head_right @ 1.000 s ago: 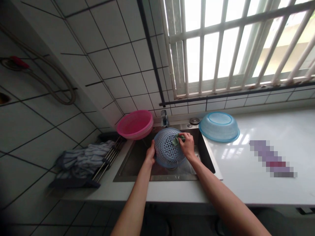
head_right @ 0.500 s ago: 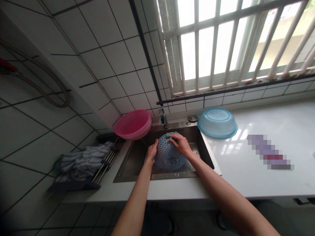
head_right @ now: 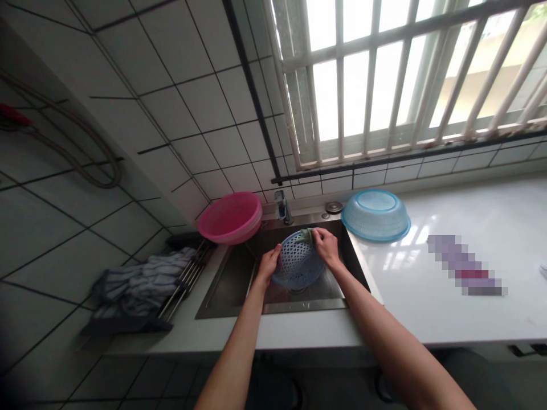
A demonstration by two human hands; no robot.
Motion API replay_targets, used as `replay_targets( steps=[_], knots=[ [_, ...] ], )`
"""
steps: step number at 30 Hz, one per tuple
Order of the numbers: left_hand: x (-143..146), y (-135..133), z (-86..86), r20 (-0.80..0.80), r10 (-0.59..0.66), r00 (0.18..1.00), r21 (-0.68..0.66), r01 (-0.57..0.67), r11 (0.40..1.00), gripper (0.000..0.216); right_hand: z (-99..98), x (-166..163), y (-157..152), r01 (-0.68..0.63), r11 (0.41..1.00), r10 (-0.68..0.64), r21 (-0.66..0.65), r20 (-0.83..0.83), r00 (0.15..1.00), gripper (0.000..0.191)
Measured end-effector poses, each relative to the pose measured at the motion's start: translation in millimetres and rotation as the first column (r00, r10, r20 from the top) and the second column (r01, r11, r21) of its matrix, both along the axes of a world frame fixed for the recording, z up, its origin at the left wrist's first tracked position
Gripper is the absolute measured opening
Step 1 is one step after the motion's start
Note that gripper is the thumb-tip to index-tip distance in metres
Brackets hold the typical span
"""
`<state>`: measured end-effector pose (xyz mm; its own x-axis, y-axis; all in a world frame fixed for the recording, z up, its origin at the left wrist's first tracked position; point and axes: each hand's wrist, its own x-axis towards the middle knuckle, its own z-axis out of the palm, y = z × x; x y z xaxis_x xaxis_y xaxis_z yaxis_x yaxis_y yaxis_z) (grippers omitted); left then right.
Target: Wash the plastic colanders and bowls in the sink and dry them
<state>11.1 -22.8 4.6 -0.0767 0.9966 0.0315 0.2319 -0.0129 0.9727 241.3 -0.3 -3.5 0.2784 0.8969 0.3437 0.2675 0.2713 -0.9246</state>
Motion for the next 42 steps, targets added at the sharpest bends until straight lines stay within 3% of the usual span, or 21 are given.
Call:
replay_targets(
  steps=[2,4,6,10,14,16,20,24,27,29,31,33,36,38,40,42],
  knots=[
    [1,1,0.5,0.008,-0.020,1.000,0.004,0.020,1.000,0.080,-0.2,16,10,-0.005,0.998,-0.013,-0.063,-0.273,0.962,0.045],
    [1,1,1.5,0.019,-0.007,1.000,0.001,0.007,1.000,0.082,3.1,26,18,-0.111,0.992,0.060,-0.065,-0.528,0.847,0.048],
    [0,1,2.8,0.028,0.020,0.999,-0.003,-0.020,1.000,0.083,8.1,33,24,-0.240,0.971,0.164,-0.017,-0.679,0.715,0.047],
    [-1,1,4.8,0.041,0.047,0.998,-0.017,-0.046,0.999,0.082,17.7,41,25,-0.417,0.905,0.326,0.079,-0.759,0.563,0.038],
    [-3,3,4.0,0.050,0.049,0.998,-0.004,-0.048,0.999,0.080,27.6,43,18,-0.431,0.890,0.388,0.149,-0.744,0.544,0.035],
    [-4,3,2.9,0.053,0.064,0.997,0.000,-0.064,0.998,0.079,31.7,40,15,-0.396,0.905,0.384,0.157,-0.703,0.598,0.035],
    [-2,1,0.8,0.093,0.038,0.995,-0.027,-0.036,0.999,0.075,30.7,25,6,-0.327,0.938,0.338,0.111,-0.494,0.801,0.034],
    [1,-2,0.1,0.219,-0.047,0.975,-0.136,0.078,0.988,0.069,19.2,2,-11,-0.356,0.929,0.362,0.096,-0.049,0.931,0.022],
    [1,-1,2.5,0.220,-0.049,0.974,-0.121,0.077,0.990,0.054,11.9,-13,-21,-0.413,0.901,0.365,0.134,0.279,0.888,0.033],
    [1,1,5.9,0.118,0.054,0.992,0.017,-0.056,0.998,0.034,8.9,-21,-25,-0.461,0.876,0.385,0.140,0.372,0.845,0.039],
    [2,3,9.7,0.009,0.178,0.984,0.179,-0.177,0.968,0.020,7.3,-28,-28,-0.503,0.853,0.400,0.139,0.444,0.802,0.042],
    [3,3,12.7,-0.055,0.253,0.966,0.247,-0.232,0.941,0.027,7.0,-36,-32,-0.543,0.828,0.408,0.139,0.515,0.754,0.043],
    [2,3,13.9,-0.084,0.275,0.958,0.167,-0.259,0.951,0.023,9.3,-47,-41,-0.596,0.792,0.406,0.132,0.615,0.676,0.040],
    [-1,3,12.7,-0.101,0.265,0.959,0.072,-0.258,0.963,0.038,11.6,-50,-45,-0.615,0.778,0.407,0.124,0.647,0.645,0.037],
    [-5,3,10.5,-0.124,0.263,0.957,0.015,-0.263,0.965,0.056,12.4,-49,-44,-0.601,0.790,0.406,0.124,0.630,0.662,0.037],
    [-8,3,8.5,-0.128,0.262,0.956,-0.002,-0.265,0.964,0.064,10.2,-42,-37,-0.533,0.836,0.383,0.134,0.553,0.740,0.038]
  ],
)
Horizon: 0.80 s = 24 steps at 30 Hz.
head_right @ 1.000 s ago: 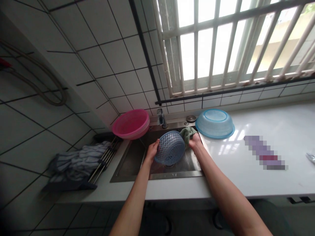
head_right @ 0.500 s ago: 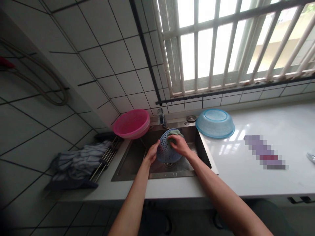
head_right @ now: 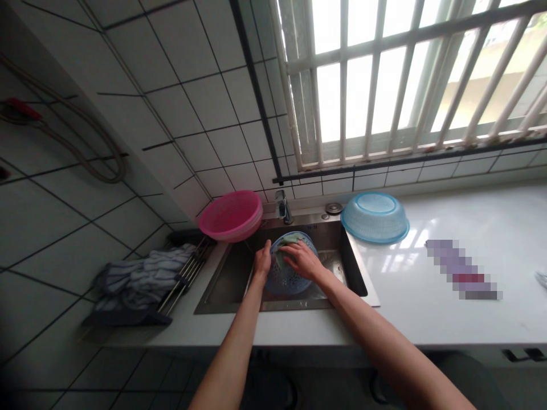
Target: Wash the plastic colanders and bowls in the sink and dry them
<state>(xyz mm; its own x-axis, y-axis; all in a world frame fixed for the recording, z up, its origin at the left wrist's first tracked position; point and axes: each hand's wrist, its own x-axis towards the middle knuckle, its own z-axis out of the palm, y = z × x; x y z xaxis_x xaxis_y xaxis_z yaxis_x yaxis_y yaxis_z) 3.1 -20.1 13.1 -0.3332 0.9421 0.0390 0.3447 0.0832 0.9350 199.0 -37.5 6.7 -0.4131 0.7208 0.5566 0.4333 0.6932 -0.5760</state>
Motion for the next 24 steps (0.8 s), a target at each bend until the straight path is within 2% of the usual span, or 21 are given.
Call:
replay_targets(
  steps=[4,6,9,12,14,16,19,22,24],
  knots=[
    [2,-1,-1.0,0.055,-0.060,0.997,0.040,0.058,0.998,0.068,-11.7,22,22,0.200,0.961,-0.237,-0.189,-0.199,0.951,0.040],
    [4,-2,0.0,0.072,-0.069,0.995,0.068,0.065,0.996,0.067,-15.5,28,27,0.226,0.940,-0.284,-0.255,-0.223,0.932,0.040],
    [7,-1,1.5,0.071,-0.070,0.995,0.076,0.065,0.995,0.066,-11.4,22,20,0.169,0.964,-0.208,-0.204,-0.191,0.959,0.040],
    [6,1,1.2,0.027,-0.102,0.994,0.121,0.098,0.988,0.064,0.1,2,3,0.018,0.998,-0.023,-0.055,-0.075,0.997,0.042],
    [6,2,0.6,-0.009,-0.127,0.992,0.159,0.127,0.979,0.062,5.5,-9,-5,-0.076,0.997,0.076,0.013,-0.008,0.997,0.041],
    [6,2,0.5,-0.029,-0.147,0.989,0.178,0.150,0.973,0.061,6.3,-13,-6,-0.095,0.995,0.096,0.039,-0.017,0.995,0.039],
    [8,-1,2.7,-0.023,-0.180,0.983,0.176,0.181,0.968,0.060,1.8,-1,4,0.056,0.998,-0.054,0.013,-0.135,0.989,0.036],
    [11,-4,6.8,0.057,-0.215,0.975,0.158,0.204,0.966,0.063,-1.2,17,15,0.276,0.959,-0.283,-0.064,-0.215,0.935,0.032],
    [13,-6,9.5,0.114,-0.238,0.965,0.161,0.218,0.963,0.064,0.1,25,17,0.342,0.935,-0.353,-0.088,-0.222,0.909,0.032]
  ],
)
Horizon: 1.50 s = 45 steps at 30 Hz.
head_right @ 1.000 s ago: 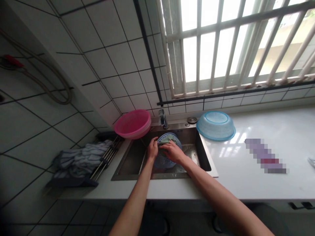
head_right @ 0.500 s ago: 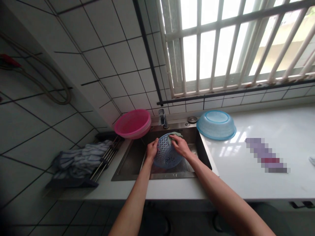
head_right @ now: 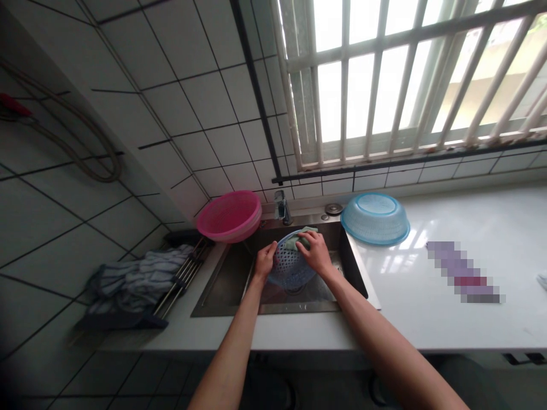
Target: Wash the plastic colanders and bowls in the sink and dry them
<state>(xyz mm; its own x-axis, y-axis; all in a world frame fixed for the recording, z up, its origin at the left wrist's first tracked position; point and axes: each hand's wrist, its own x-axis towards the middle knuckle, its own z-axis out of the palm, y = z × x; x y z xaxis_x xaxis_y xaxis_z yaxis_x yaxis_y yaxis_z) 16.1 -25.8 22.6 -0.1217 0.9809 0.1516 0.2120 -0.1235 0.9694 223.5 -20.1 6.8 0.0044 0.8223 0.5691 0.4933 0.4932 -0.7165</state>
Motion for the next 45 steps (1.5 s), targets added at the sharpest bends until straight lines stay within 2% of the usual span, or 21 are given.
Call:
replay_targets(
  steps=[5,9,11,16,19,21,23,27,30,34,38,41,45],
  knots=[
    [2,-2,1.1,0.067,-0.043,0.997,-0.005,0.044,0.999,0.066,4.5,-2,-3,0.071,0.997,-0.072,-0.021,-0.032,0.997,0.031],
    [2,3,-6.6,-0.018,-0.094,0.995,0.041,0.095,0.995,0.066,1.0,-4,-2,0.024,0.994,-0.027,-0.104,-0.036,0.999,0.031],
    [1,6,-11.9,-0.069,-0.114,0.991,0.068,0.119,0.991,0.065,-1.7,-3,-1,0.019,0.994,-0.021,-0.103,-0.017,1.000,0.030],
    [0,9,-20.8,-0.118,-0.181,0.976,0.086,0.192,0.978,0.046,-8.3,-2,2,0.121,0.989,-0.117,-0.083,0.059,0.991,0.040],
    [-1,8,-19.5,-0.214,-0.051,0.976,0.136,0.081,0.987,0.026,-10.5,-8,0,0.113,0.990,-0.106,-0.090,0.083,0.991,0.040],
    [-2,7,-16.5,-0.280,0.054,0.958,0.151,-0.012,0.989,0.027,-10.8,-13,-2,0.082,0.994,-0.077,-0.067,0.085,0.993,0.039],
    [-3,6,-12.9,-0.329,0.107,0.938,0.119,-0.071,0.990,0.031,-10.9,-18,-5,0.058,0.998,-0.054,-0.036,0.095,0.994,0.040],
    [-2,2,-7.0,-0.383,0.128,0.915,-0.032,-0.151,0.988,0.043,-12.0,-23,-8,0.048,0.999,-0.046,-0.024,0.105,0.993,0.040],
    [-1,2,-6.0,-0.349,0.135,0.927,-0.056,-0.164,0.985,0.055,-11.7,-25,-10,-0.011,0.999,0.017,-0.052,0.109,0.994,0.043],
    [-3,6,-8.3,-0.263,0.139,0.955,-0.025,-0.151,0.988,0.055,-5.9,-30,-18,-0.154,0.988,0.143,0.027,0.242,0.960,0.041],
    [-7,8,-7.7,-0.321,0.194,0.927,-0.075,-0.229,0.971,0.055,3.1,-32,-23,-0.343,0.934,0.281,0.096,0.391,0.876,0.038],
    [-8,6,-4.3,-0.373,0.207,0.904,-0.072,-0.251,0.965,0.056,8.2,-29,-21,-0.344,0.933,0.285,0.104,0.370,0.885,0.042],
    [-9,3,-1.5,-0.374,0.209,0.904,-0.027,-0.236,0.971,0.060,8.2,-20,-13,-0.253,0.965,0.227,0.075,0.251,0.941,0.038]
  ],
)
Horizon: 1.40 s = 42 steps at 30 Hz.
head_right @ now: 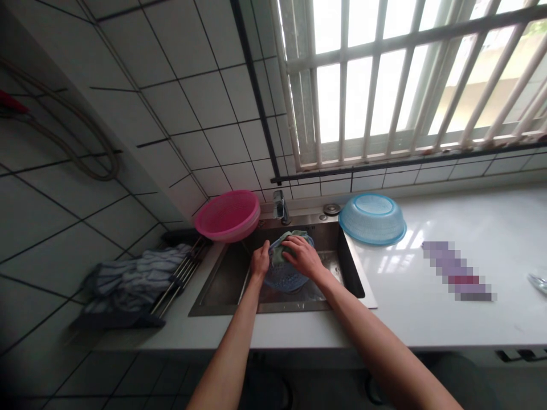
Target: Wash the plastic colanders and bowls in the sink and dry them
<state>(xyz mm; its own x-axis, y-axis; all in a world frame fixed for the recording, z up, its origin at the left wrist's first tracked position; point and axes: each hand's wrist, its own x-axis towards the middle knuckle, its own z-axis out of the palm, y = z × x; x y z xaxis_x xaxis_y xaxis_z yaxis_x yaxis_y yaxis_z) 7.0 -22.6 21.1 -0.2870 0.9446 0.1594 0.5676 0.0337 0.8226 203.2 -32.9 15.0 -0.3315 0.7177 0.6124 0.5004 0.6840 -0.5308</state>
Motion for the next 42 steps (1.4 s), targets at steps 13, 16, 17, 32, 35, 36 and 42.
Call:
replay_targets(
  steps=[13,16,17,32,35,36,42],
  knots=[
    [3,3,-12.7,0.258,-0.241,0.935,0.132,0.213,0.968,0.068,-28.5,38,33,0.248,0.921,-0.332,-0.299,-0.275,0.902,0.043],
    [4,4,-12.2,0.095,-0.238,0.967,0.180,0.218,0.959,0.048,-25.8,32,28,0.230,0.936,-0.292,-0.267,-0.223,0.930,0.042],
    [5,3,-10.9,0.040,-0.220,0.975,0.187,0.209,0.960,0.039,-25.0,27,25,0.208,0.944,-0.262,-0.255,-0.197,0.945,0.042],
    [0,0,-5.0,0.091,-0.047,0.995,0.135,0.034,0.990,0.058,-26.5,15,21,0.119,0.964,-0.170,-0.240,-0.205,0.964,0.043],
    [-2,4,-8.4,0.246,-0.081,0.966,0.135,0.049,0.990,0.063,-38.2,27,34,0.215,0.903,-0.319,-0.373,-0.244,0.916,0.043],
    [-2,4,-8.4,0.280,-0.092,0.956,0.128,0.057,0.990,0.064,-41.0,31,37,0.235,0.881,-0.355,-0.410,-0.245,0.902,0.044],
    [2,1,-4.7,0.281,-0.128,0.951,0.156,0.086,0.984,0.066,-35.4,34,37,0.204,0.906,-0.322,-0.372,-0.290,0.901,0.044]
  ],
)
